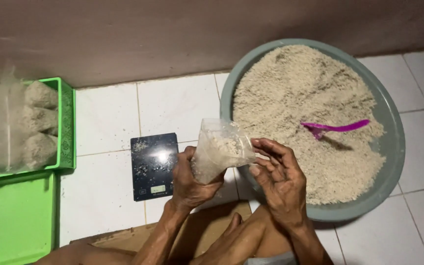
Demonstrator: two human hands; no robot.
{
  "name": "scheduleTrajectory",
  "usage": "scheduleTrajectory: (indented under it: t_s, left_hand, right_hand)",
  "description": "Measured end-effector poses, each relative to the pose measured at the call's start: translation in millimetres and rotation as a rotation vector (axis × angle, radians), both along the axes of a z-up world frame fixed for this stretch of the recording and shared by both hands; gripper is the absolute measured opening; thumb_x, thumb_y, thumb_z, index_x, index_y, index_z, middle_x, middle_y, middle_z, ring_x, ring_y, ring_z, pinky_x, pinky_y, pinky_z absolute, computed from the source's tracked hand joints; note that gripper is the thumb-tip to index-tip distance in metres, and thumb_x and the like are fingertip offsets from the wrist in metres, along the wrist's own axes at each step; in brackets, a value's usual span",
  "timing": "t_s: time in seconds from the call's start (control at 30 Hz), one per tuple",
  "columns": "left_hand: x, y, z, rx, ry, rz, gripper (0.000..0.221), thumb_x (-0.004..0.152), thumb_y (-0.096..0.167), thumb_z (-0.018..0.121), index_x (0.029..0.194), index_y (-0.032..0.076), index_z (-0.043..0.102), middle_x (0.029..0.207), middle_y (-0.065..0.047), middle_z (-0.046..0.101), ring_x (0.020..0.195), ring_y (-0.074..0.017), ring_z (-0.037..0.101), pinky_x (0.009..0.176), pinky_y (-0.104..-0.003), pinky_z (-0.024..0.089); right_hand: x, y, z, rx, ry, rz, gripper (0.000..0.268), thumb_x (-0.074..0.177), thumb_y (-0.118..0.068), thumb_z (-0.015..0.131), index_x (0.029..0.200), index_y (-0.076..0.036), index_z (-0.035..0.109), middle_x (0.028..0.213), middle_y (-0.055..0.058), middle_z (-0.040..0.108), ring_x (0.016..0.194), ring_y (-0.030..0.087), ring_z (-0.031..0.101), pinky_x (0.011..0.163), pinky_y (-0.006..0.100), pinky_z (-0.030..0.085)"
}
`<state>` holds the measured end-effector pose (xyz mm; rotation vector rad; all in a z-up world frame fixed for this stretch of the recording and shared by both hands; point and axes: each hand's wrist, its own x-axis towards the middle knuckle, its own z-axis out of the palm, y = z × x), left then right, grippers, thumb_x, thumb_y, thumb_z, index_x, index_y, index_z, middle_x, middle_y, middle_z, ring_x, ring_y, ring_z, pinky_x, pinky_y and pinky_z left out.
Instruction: The person scoops grain from a large basin into a small plastic bag using a scoop, weighs the bag on a digital scale, folds the top of the bag to seal it, and then places the completed bags into a green plastic crate.
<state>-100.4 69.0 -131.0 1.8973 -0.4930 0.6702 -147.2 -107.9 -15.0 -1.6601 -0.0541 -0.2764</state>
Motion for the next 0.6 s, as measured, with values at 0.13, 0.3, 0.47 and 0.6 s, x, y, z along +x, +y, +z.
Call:
scheduleTrajectory:
  t_s: [0.13, 0.3, 0.47, 0.6]
  left_hand:
    - [1, 4, -5, -0.090, 0.008, -0.011, 0.071, 0.066, 0.023, 0.088, 0.110, -0.001, 0.037, 0.101, -0.015, 0.056, 0.078, -0.0257, 0.069, 0.044, -0.029, 0.060]
    - [-1, 9, 1, -0.096, -0.054, 0.101, 0.073, 0.070, 0.034, 0.087, 0.106, -0.007, 0.040, 0.093, -0.015, 0.055, 0.071, -0.0254, 0.066, 0.042, -0.033, 0.053]
    - [-6, 28, -10, -0.075, 0.009, 0.147, 0.074, 0.063, 0.026, 0.090, 0.111, -0.006, 0.043, 0.098, -0.016, 0.055, 0.081, -0.0294, 0.064, 0.056, -0.036, 0.055]
    - [-7, 42, -12, -0.068, -0.002, 0.175, 0.073, 0.063, 0.023, 0.089, 0.110, -0.008, 0.043, 0.100, -0.017, 0.056, 0.081, -0.0306, 0.065, 0.058, -0.037, 0.056]
  right_hand:
    - [10, 24, 0, -0.010, -0.216, -0.039, 0.061, 0.090, -0.012, 0.061, 0.142, 0.000, 0.030, 0.148, 0.024, 0.042, 0.134, 0.039, 0.051, 0.108, 0.047, 0.054]
    - [9, 50, 13, -0.255, -0.067, 0.154, 0.082, 0.084, -0.040, 0.063, 0.147, 0.001, 0.029, 0.149, 0.022, 0.045, 0.137, 0.031, 0.048, 0.114, 0.037, 0.040]
    - [16, 66, 6, -0.115, -0.153, 0.153, 0.080, 0.083, -0.009, 0.061, 0.149, -0.005, 0.016, 0.156, 0.022, 0.034, 0.093, 0.019, 0.037, 0.079, 0.032, 0.034]
    - [25, 65, -3, -0.232, -0.283, 0.137, 0.073, 0.094, -0.017, 0.060, 0.152, -0.008, 0.017, 0.146, 0.026, 0.048, 0.130, 0.032, 0.056, 0.089, 0.033, 0.063]
